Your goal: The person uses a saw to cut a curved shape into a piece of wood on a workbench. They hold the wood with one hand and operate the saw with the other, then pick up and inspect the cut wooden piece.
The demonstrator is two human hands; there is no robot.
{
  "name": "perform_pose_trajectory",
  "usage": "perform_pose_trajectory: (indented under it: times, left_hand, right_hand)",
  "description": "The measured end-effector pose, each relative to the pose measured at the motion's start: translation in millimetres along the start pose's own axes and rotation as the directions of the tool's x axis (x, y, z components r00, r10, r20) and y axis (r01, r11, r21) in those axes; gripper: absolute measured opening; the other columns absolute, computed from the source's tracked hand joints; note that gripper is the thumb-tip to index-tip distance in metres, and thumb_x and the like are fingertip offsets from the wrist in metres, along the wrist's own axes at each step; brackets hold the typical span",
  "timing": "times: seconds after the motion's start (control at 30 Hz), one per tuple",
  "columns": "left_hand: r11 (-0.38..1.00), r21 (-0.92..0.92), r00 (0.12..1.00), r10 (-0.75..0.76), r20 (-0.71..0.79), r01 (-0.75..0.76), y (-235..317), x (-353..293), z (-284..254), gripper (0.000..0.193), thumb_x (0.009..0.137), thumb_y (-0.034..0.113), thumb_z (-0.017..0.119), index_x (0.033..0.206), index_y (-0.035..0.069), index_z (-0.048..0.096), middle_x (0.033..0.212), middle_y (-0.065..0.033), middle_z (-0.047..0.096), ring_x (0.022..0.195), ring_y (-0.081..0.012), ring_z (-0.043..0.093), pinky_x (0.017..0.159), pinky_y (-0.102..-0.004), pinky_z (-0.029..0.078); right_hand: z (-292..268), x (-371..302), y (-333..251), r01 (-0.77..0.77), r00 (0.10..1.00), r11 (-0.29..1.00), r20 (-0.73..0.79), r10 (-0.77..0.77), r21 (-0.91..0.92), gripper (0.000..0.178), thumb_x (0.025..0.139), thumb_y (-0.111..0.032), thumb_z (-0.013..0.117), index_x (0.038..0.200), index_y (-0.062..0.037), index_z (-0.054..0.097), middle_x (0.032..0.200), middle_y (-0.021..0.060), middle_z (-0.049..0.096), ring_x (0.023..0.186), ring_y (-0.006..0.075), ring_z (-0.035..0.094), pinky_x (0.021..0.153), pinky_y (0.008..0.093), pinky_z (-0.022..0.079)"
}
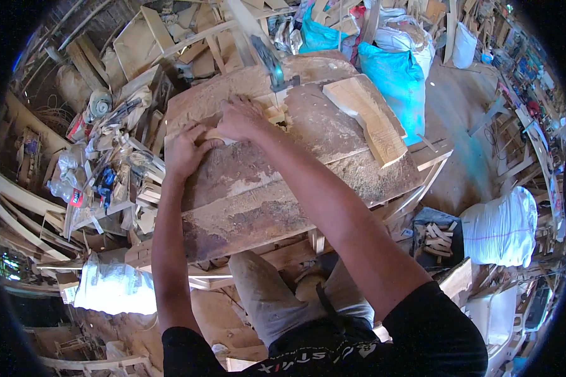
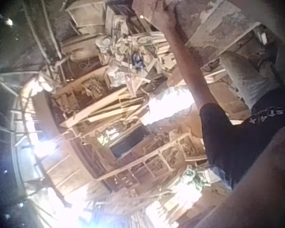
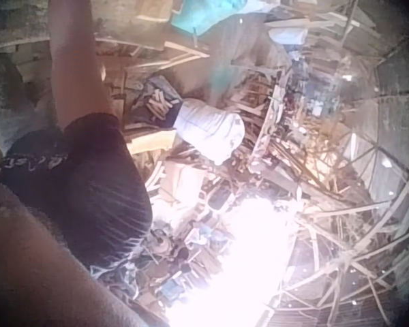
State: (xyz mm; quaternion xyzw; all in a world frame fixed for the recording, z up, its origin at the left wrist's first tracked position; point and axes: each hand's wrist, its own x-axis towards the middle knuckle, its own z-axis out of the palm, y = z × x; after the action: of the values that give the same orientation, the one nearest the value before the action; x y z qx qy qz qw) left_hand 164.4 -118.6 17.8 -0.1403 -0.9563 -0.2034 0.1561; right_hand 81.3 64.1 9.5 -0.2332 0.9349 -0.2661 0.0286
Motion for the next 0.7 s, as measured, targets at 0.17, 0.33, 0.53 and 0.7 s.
perform_pose_trajectory:
  times: [0.17, 0.33, 0.53, 0.7]
  left_hand:
    - [0.999, 0.032, 1.0, 0.025, 0.006, -0.025, 0, -4, 0, 0.046, 0.082, 0.039, 0.085, 0.114, 0.008, 0.074, 0.107, -0.0125, 0.072, 0.1, -0.0347, 0.071, 0.084, -0.0418, 0.055]
    - [1.0, 0.004, 1.0, 0.005, 0.003, -0.005, 1, -7, -1, 0.046, 0.083, 0.04, 0.083, 0.114, 0.009, 0.074, 0.109, -0.0127, 0.071, 0.101, -0.0354, 0.07, 0.085, -0.0433, 0.054]
    - [0.997, 0.055, 0.997, 0.048, -0.053, -0.045, -1, -7, 2, 0.045, 0.084, 0.042, 0.082, 0.114, 0.01, 0.074, 0.113, -0.0124, 0.071, 0.107, -0.0364, 0.067, 0.088, -0.0449, 0.053]
    - [0.996, 0.081, 0.999, -0.029, 0.023, 0.027, 14, -3, -3, 0.046, 0.083, 0.042, 0.083, 0.115, 0.01, 0.075, 0.112, -0.0125, 0.071, 0.106, -0.0369, 0.067, 0.089, -0.0455, 0.053]
  right_hand:
    - [3, 1, -1, -0.007, 1.0, 1.0, -0.026, 0.007, 0.011, 0.116, 0.075, -0.076, 0.071, 0.156, 0.002, 0.041, 0.165, 0.0312, 0.03, 0.155, 0.0474, 0.026, 0.127, 0.0551, 0.023]
    - [1, -8, -8, -0.007, 0.999, 0.999, -0.051, 0.004, -0.051, 0.084, 0.088, -0.049, 0.063, 0.152, 0.0012, 0.046, 0.162, 0.0289, 0.038, 0.153, 0.0446, 0.032, 0.126, 0.0538, 0.025]
    - [5, -3, -6, -0.014, 1.0, 1.0, -0.012, 0.014, 0.022, 0.082, 0.09, -0.047, 0.062, 0.154, 0.0009, 0.044, 0.163, 0.0274, 0.037, 0.154, 0.0436, 0.03, 0.127, 0.0535, 0.024]
    - [1, 0, 2, -0.011, 0.999, 0.999, -0.033, 0.01, -0.034, 0.081, 0.089, -0.047, 0.062, 0.153, -0.0006, 0.046, 0.163, 0.0261, 0.037, 0.153, 0.0446, 0.031, 0.127, 0.0527, 0.024]
